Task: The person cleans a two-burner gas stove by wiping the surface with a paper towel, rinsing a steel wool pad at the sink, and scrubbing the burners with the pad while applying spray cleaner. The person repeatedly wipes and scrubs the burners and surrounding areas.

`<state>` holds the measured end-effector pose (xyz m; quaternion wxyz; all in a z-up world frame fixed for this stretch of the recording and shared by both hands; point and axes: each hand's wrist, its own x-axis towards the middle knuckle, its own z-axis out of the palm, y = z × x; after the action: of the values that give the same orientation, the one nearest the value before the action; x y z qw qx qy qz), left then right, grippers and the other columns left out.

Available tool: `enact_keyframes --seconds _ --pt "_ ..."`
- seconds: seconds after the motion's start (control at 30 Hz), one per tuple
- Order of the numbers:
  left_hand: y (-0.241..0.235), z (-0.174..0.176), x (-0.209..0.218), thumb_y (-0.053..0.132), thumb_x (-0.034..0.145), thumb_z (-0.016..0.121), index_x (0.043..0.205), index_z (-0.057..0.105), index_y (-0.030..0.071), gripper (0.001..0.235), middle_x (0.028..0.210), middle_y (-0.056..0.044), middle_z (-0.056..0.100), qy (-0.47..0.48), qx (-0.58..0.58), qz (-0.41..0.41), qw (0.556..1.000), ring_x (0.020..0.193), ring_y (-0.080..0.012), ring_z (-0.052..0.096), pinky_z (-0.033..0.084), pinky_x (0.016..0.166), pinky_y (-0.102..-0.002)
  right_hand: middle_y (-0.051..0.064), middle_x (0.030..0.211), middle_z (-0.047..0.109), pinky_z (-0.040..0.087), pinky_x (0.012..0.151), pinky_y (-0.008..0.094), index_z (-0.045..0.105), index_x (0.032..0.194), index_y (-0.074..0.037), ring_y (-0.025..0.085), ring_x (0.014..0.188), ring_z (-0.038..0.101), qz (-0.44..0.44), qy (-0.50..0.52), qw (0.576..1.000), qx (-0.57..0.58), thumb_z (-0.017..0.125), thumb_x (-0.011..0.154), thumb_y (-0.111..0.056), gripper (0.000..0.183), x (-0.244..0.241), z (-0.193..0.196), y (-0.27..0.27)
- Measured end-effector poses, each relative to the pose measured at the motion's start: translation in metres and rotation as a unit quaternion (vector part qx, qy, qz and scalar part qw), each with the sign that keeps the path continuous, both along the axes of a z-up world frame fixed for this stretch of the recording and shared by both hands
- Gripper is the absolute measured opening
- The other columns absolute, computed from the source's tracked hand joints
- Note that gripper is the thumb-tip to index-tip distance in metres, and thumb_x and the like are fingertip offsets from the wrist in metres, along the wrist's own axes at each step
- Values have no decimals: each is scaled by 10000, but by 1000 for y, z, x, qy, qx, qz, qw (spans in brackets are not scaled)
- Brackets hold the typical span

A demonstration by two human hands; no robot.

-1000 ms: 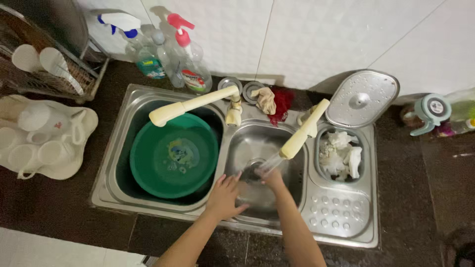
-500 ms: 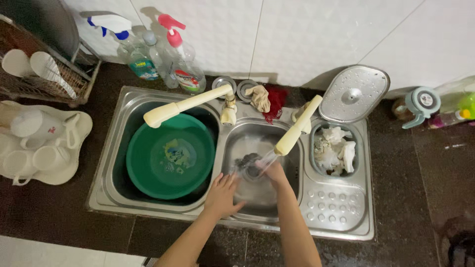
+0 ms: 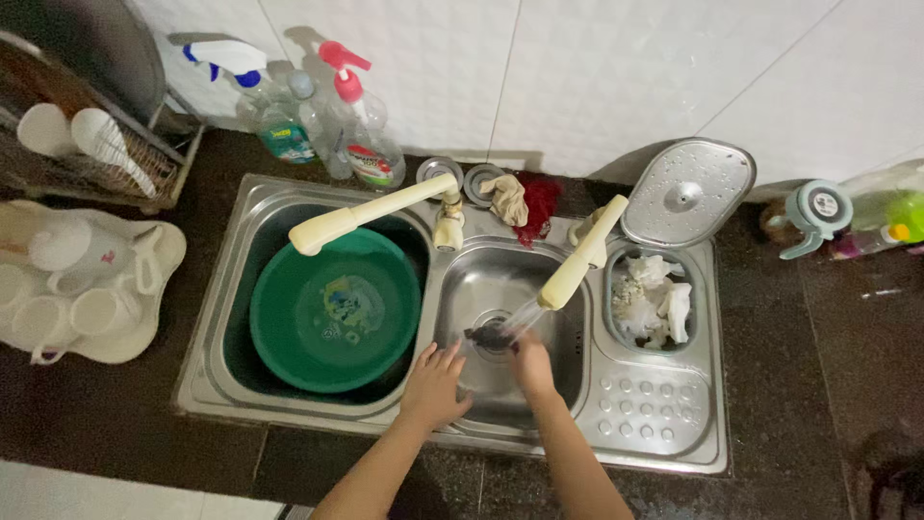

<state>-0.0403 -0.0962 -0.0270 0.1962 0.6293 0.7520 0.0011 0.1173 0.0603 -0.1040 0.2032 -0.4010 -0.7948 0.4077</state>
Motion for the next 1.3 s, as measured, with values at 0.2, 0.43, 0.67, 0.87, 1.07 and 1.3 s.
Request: enact_keyframes --seconds 0.2,0.43,0.67,0.87,1.07,1.3 --pt "-7 -10 0 434 858 678 1307 587 18 619 1445 -202 531 -29 65 11 997 1358 -322 471 161 1236 -462 136 1238 653 556 933 402 636 1056 -40 358 1117 669 -16 104 991 86 729 748 101 352 35 52 -11" --pt "-2 2 2 385 830 706 1193 651 22 516 1331 -186 613 -26 37 22 999 1304 -298 517 179 1243 -457 120 1310 651 545 856 350 630 1054 -52 306 1078 665 -51 140 983 111 735 773 107 340 48 63 -3" --pt "-3 2 4 393 841 684 1135 669 12 482 1254 -160 646 -10 48 14 999 1232 -299 551 191 1228 -461 150 1287 648 536 874 339 634 1057 -55 312 1091 665 -59 162 977 126 731 748 123 371 49 77 7" --pt "-4 -2 5 377 824 685 1080 700 26 435 1191 -144 660 -7 69 18 997 1199 -296 563 199 1226 -457 150 1248 673 550 924 346 638 1062 -57 324 1106 678 -38 181 962 201 709 777 142 354 54 94 11" --pt "-4 5 6 336 831 684 1040 714 31 370 1117 -144 669 -20 85 26 996 1153 -297 579 214 1225 -455 150 1029 672 531 818 344 665 1098 -39 301 931 666 -131 215 953 -170 760 833 -16 282 53 24 38" --pt "-2 5 6 336 867 672 986 720 48 315 1028 -127 674 -18 46 37 998 1115 -284 595 215 1242 -453 85 874 621 485 679 330 716 1051 -26 217 774 595 1 -294 917 -270 779 910 -156 201 20 -107 23"
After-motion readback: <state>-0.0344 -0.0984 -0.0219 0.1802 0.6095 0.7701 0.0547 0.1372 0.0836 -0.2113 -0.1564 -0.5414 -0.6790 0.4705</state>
